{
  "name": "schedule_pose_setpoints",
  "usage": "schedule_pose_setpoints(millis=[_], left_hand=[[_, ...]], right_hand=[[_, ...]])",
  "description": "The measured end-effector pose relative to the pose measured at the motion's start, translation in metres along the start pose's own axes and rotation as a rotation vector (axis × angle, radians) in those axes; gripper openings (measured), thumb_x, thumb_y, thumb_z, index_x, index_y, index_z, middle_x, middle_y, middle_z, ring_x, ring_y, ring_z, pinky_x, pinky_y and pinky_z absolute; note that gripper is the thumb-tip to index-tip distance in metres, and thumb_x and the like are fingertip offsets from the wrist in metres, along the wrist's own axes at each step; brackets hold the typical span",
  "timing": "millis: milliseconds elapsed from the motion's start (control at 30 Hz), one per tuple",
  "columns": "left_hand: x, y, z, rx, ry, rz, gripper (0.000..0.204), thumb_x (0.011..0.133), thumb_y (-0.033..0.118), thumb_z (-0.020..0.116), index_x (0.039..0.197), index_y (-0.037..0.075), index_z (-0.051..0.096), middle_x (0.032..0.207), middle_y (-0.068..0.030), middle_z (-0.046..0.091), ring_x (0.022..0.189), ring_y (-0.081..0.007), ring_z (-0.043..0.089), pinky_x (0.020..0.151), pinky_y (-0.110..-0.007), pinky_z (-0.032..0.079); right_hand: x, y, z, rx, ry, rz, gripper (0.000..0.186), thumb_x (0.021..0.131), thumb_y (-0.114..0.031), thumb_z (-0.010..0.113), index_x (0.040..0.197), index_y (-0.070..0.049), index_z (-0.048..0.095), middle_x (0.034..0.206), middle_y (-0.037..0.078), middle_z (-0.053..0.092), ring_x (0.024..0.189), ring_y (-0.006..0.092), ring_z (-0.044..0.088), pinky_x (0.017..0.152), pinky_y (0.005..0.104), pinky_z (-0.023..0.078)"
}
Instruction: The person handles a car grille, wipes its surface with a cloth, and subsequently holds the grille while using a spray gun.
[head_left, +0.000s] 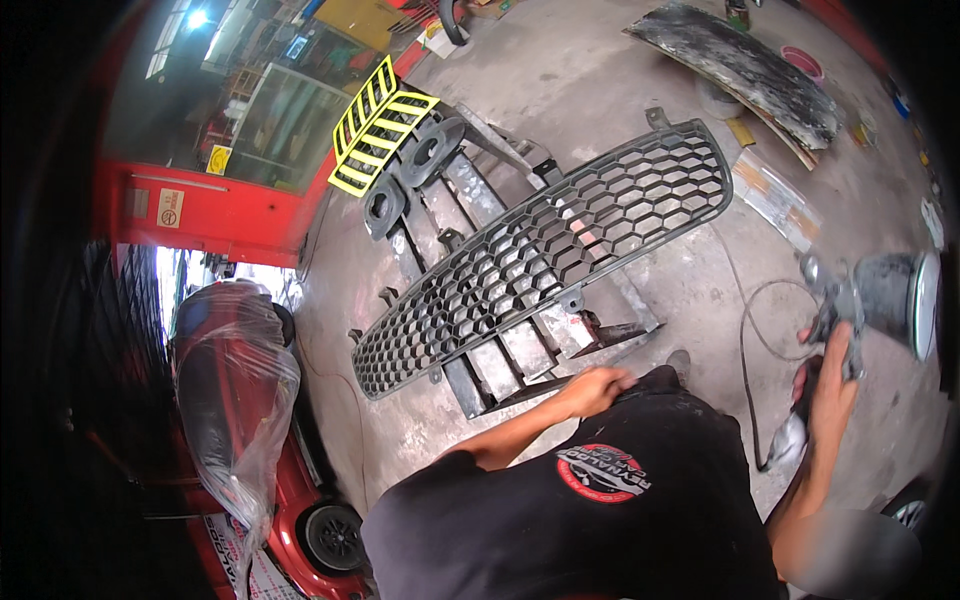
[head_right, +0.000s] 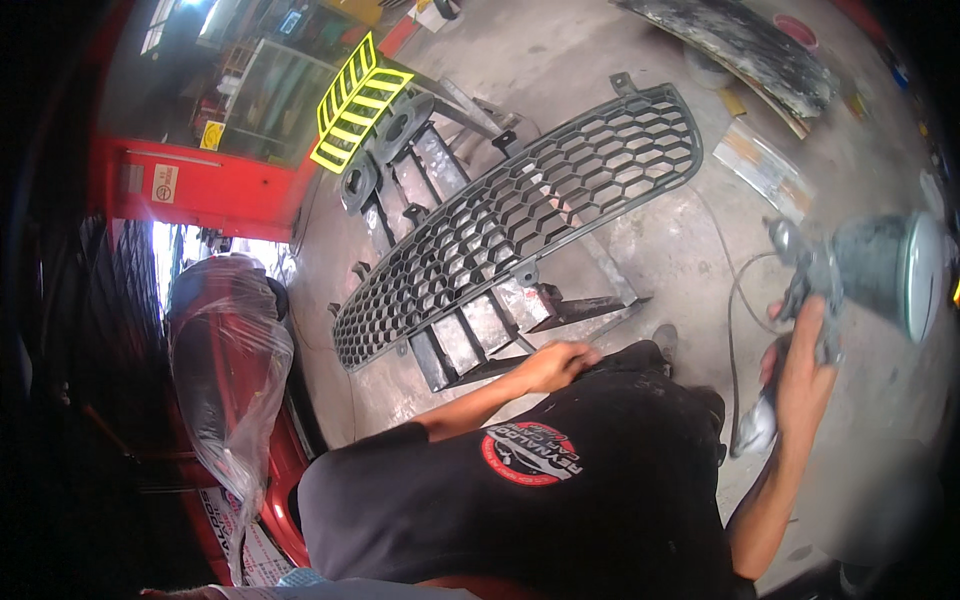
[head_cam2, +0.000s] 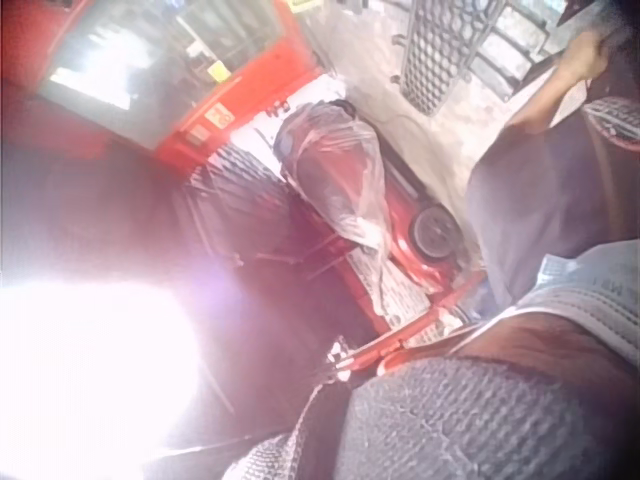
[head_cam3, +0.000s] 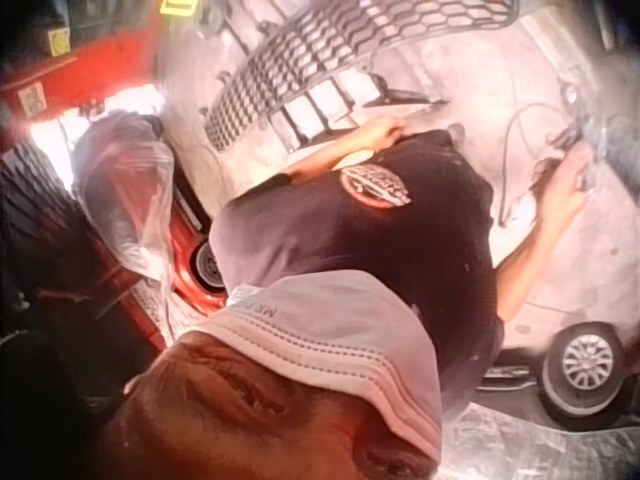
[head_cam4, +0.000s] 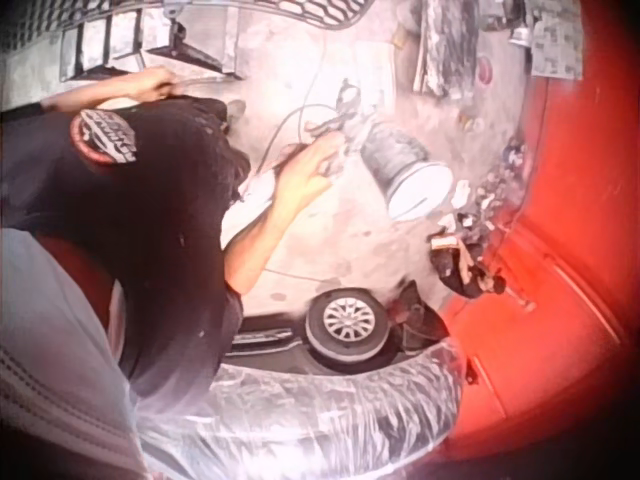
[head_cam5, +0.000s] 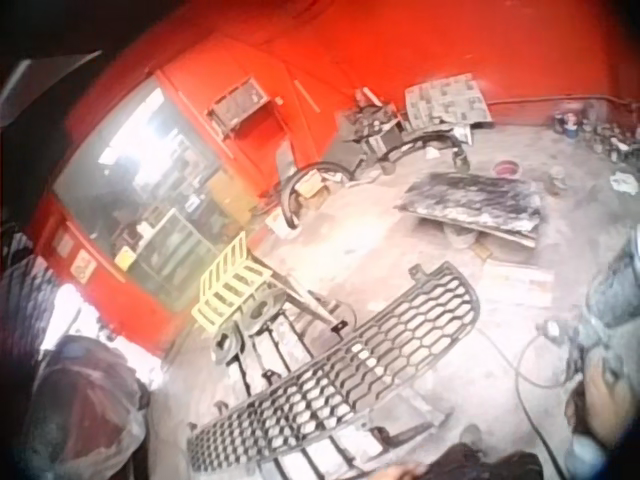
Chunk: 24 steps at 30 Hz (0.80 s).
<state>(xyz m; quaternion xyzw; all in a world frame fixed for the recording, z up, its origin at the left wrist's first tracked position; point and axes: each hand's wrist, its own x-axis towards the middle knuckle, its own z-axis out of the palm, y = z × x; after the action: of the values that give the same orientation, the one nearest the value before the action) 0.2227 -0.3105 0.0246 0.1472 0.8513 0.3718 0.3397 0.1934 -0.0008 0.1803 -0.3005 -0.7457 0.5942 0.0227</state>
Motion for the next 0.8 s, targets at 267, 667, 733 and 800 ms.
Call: schedule_pose_setpoints(millis=[267,667,733,800], left_hand=[[-0.105,-0.043,0.03,-0.15,-0.148,0.111,0.063,0.082,0.025,0.059,0.137,0.007,0.035,0.135,-0.0201,0.042,0.125,-0.0342,0.041,0.102,-0.039,0.036],[-0.084,-0.027,0.053,-0.215,-0.101,0.077,0.066,0.08,0.026,0.061,0.137,0.007,0.033,0.136,-0.0199,0.038,0.126,-0.0341,0.038,0.103,-0.04,0.034],[-0.078,-0.022,0.056,-0.216,-0.102,0.069,0.067,0.08,0.026,0.061,0.138,0.007,0.033,0.137,-0.0199,0.038,0.126,-0.0341,0.038,0.103,-0.04,0.034],[-0.075,-0.015,0.062,-0.208,-0.073,0.064,0.067,0.08,0.026,0.061,0.138,0.007,0.033,0.137,-0.0199,0.037,0.127,-0.0341,0.037,0.103,-0.04,0.034]], right_hand=[[0.056,-0.026,0.032,-0.152,-0.029,-0.131,0.065,0.088,-0.064,0.039,0.077,-0.003,0.059,0.048,0.001,0.043,0.04,0.0092,0.043,0.038,0.026,0.032],[0.084,-0.05,0.039,0.1,-0.51,-0.024,0.066,0.086,-0.066,0.041,0.085,-0.002,0.058,0.065,0.005,0.056,0.039,0.0082,0.044,0.035,0.0234,0.032],[0.112,-0.039,0.033,-0.08,-0.292,-0.043,0.065,0.087,-0.064,0.042,0.083,-0.002,0.058,0.064,0.004,0.055,0.041,0.0083,0.044,0.036,0.0234,0.033],[0.13,-0.033,0.027,-0.118,-0.217,-0.092,0.064,0.087,-0.064,0.042,0.083,-0.002,0.058,0.064,0.004,0.054,0.041,0.0084,0.044,0.036,0.0237,0.033]])
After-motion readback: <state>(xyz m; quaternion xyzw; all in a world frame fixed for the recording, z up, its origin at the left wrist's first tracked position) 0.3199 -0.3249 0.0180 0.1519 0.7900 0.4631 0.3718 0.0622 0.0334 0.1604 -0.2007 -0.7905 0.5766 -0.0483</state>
